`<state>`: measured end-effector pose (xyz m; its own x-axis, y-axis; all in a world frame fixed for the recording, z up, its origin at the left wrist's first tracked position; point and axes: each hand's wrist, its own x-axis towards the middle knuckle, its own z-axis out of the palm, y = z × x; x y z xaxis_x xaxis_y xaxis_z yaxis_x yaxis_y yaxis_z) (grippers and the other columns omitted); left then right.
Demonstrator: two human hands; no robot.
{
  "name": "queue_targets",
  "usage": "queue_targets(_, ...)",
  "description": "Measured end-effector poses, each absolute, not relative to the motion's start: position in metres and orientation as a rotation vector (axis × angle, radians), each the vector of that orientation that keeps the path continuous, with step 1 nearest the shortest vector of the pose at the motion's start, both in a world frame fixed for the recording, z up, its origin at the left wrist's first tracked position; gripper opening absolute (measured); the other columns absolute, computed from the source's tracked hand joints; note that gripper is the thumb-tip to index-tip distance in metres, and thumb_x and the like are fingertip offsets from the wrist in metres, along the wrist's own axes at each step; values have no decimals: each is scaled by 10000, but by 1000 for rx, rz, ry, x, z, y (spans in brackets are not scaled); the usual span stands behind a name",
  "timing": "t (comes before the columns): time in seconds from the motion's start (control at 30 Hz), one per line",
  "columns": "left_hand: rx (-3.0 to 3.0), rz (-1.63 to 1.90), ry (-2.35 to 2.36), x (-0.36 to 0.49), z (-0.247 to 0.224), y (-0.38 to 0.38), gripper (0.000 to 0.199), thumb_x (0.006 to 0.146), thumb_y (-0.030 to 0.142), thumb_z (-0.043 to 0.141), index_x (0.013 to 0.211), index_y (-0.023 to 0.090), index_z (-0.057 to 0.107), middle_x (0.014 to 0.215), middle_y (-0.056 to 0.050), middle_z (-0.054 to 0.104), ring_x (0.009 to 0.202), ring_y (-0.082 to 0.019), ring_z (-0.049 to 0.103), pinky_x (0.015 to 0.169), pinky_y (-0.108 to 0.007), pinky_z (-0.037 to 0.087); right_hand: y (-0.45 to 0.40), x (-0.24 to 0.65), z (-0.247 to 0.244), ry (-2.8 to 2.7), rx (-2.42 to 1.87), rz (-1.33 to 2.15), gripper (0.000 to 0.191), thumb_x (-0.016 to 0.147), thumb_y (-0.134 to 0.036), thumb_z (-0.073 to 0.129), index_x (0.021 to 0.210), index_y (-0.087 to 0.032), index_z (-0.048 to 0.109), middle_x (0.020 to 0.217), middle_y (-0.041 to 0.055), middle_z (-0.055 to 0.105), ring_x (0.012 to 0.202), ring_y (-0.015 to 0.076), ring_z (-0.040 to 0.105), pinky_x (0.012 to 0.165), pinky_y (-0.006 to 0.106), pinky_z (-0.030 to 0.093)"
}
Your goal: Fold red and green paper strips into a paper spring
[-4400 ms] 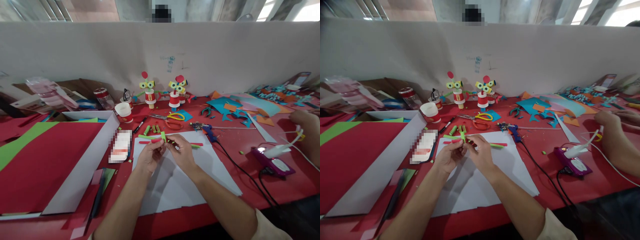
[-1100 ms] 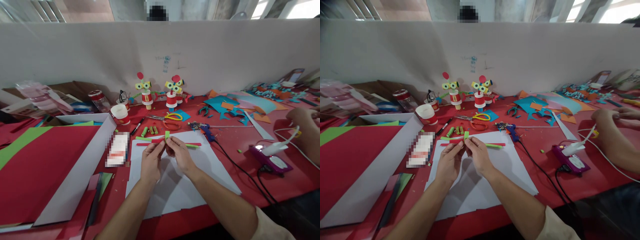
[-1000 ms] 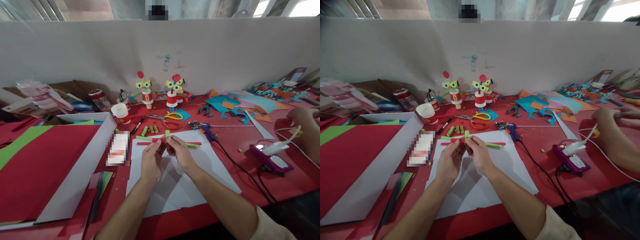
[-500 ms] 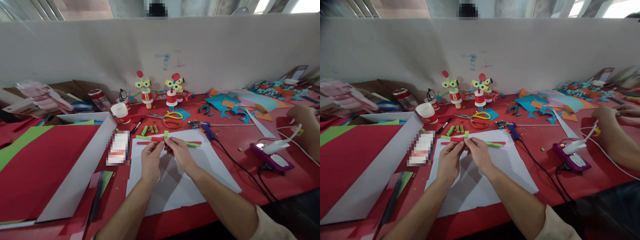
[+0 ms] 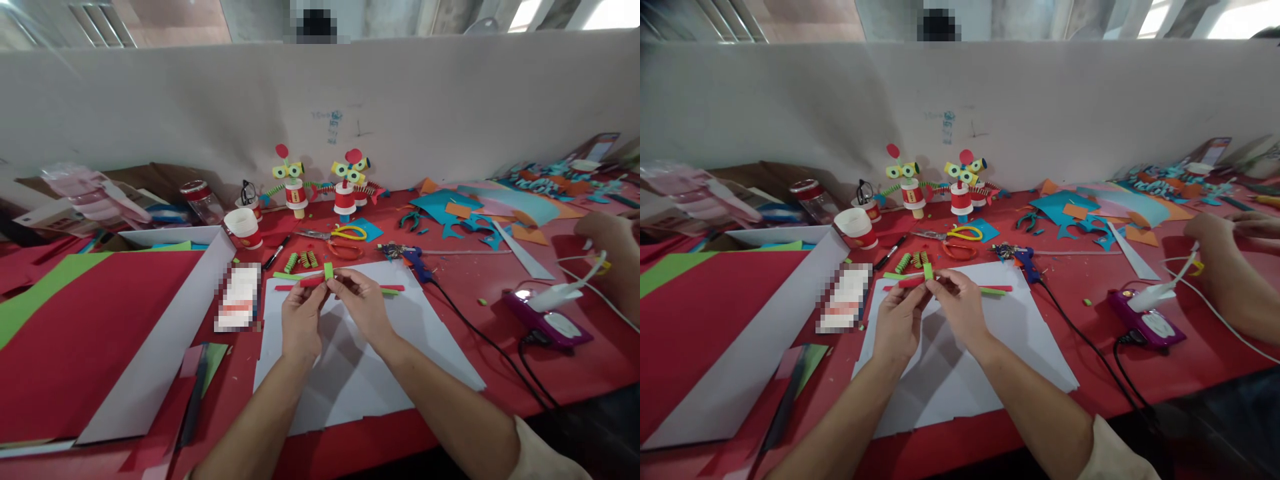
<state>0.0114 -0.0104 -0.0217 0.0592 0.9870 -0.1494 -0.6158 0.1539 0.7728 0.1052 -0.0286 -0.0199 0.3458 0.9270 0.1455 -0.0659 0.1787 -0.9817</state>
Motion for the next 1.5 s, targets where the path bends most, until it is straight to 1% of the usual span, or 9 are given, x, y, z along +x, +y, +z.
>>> queue_targets(0.1,583,1324,785,11,-21,-10,173,595,153,760,732,154,655,719,2,703,731,-121,651,825,-303,488,-28,105,-21,-951,-1155,923,223,715,-324,663,894,-193,684,767,7,645,673,141,568,647,278,469)
queue_targets(0.23,610,1294,784,10,-21,-10,154,599,163,759,717,155,662,696,0,700,715,-124,652,826,-310,489,-26,108,-22,-909,-1163,978,203,693,-328,682,842,-191,672,710,-4,634,625,126,553,600,264,459)
queue_targets(0.4,695,1268,677,9,-24,-9,189,613,163,743,792,182,684,825,-28,729,802,-157,666,831,-329,495,-24,111,-19,-780,-1144,1087,180,647,-320,709,760,-190,659,653,-15,618,614,120,562,602,258,455)
queue_targets(0.6,633,1235,747,6,-29,-5,205,557,203,783,739,174,694,744,-22,721,725,-161,669,843,-363,495,-24,110,-14,-733,-1146,1163,190,616,-308,720,742,-183,653,652,-13,628,617,119,562,635,272,447)
queue_targets(0.97,589,1160,798,5,-25,-2,272,543,199,818,778,147,692,754,-9,691,704,-117,645,803,-298,486,-25,110,-22,-842,-1135,1047,195,630,-336,722,754,-196,669,658,-16,618,607,126,526,589,265,436)
queue_targets(1.1,580,1167,795,4,-23,-1,273,546,192,816,784,143,691,785,-17,696,724,-120,651,806,-292,487,-26,109,-23,-914,-1133,1018,177,689,-333,675,812,-206,684,683,-9,637,645,141,552,628,275,462)
queue_targets(1.37,524,1223,817,3,-22,1,252,544,166,807,766,139,688,735,-16,692,702,-122,651,783,-291,499,-29,109,-22,-1028,-1103,1001,177,708,-251,665,873,-209,713,876,32,668,827,185,594,791,327,484)
queue_targets(1.43,521,1229,803,3,-22,0,247,543,166,807,754,138,681,734,-14,689,710,-123,651,793,-297,499,-28,108,-22,-1005,-1082,1019,168,731,-296,660,863,-206,712,872,34,669,830,189,598,803,343,488)
queue_targets(1.5,525,1221,797,3,-21,0,248,551,167,804,760,137,674,747,-16,690,720,-126,653,815,-307,497,-27,108,-22,-961,-1078,1035,170,753,-339,639,817,-197,708,805,25,660,772,176,596,775,340,498)
